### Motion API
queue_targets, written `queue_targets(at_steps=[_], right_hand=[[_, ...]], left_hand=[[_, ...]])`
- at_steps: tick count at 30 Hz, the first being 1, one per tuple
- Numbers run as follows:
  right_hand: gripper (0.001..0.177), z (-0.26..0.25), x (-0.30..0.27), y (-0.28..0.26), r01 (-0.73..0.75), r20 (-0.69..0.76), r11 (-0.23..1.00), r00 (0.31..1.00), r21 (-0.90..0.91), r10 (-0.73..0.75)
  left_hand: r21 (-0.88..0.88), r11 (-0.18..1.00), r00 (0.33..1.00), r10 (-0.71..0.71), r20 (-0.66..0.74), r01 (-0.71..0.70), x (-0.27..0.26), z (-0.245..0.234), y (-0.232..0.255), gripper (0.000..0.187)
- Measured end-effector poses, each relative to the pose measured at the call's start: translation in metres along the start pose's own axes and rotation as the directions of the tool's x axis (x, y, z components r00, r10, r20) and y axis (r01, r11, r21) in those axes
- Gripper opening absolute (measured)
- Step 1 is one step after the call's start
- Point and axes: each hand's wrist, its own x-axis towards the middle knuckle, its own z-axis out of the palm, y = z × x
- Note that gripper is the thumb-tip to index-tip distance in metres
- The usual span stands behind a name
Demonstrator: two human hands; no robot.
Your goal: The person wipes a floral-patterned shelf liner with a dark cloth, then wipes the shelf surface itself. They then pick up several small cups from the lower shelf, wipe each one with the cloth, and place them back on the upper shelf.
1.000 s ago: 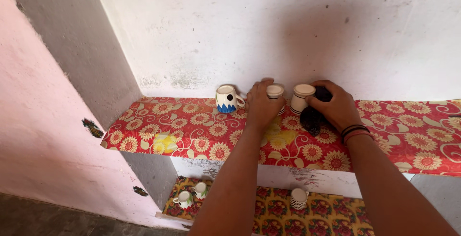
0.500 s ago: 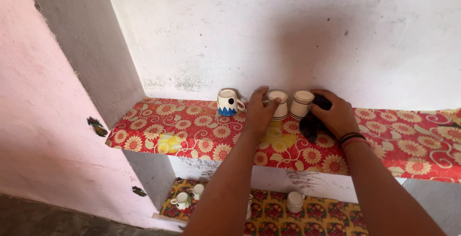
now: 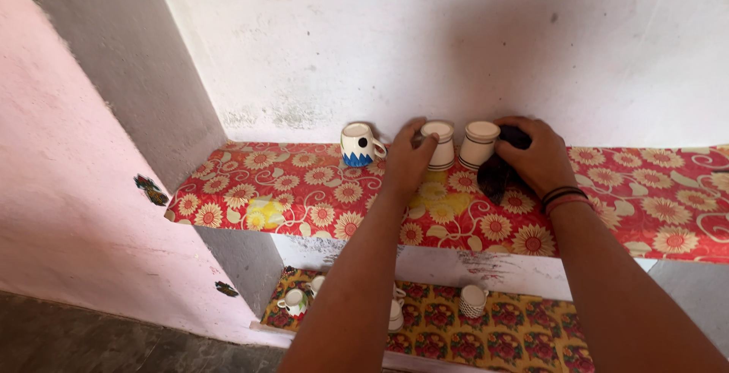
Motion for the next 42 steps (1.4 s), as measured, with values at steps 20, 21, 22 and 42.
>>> queue_targets(at_steps=[20,21,22,42], right_hand=[[0.038,0.068,-0.222,-0.065,0.364,0.170,0.927,0.923,-0.089,-0.346],[0.037,0.086,-0.235,-0.056,0.342,0.232,0.933,0.922,-0.108,-0.311],[0.037,0.103,-0.244,-0.045,0.322,0.293,0.938,0.916,-0.129,-0.274],[0.060,0.335,-0.330,0.078,-0.072,0.652,0.848,0.606,-0.525,0.455]], left_hand=[[0.459,0.489,0.642,0.320,0.697,-0.742,-0.198,-0.085,0.006,0.020],[0.471,0.545,0.676,0.268,0.686,-0.694,-0.211,-0.089,-0.016,0.018],[0.513,0.569,0.714,0.203,0.670,-0.643,-0.221,-0.090,-0.040,0.017],[0.948,0.305,0.714,-0.684,0.149,0.095,-0.350,-0.100,-0.296,0.046]])
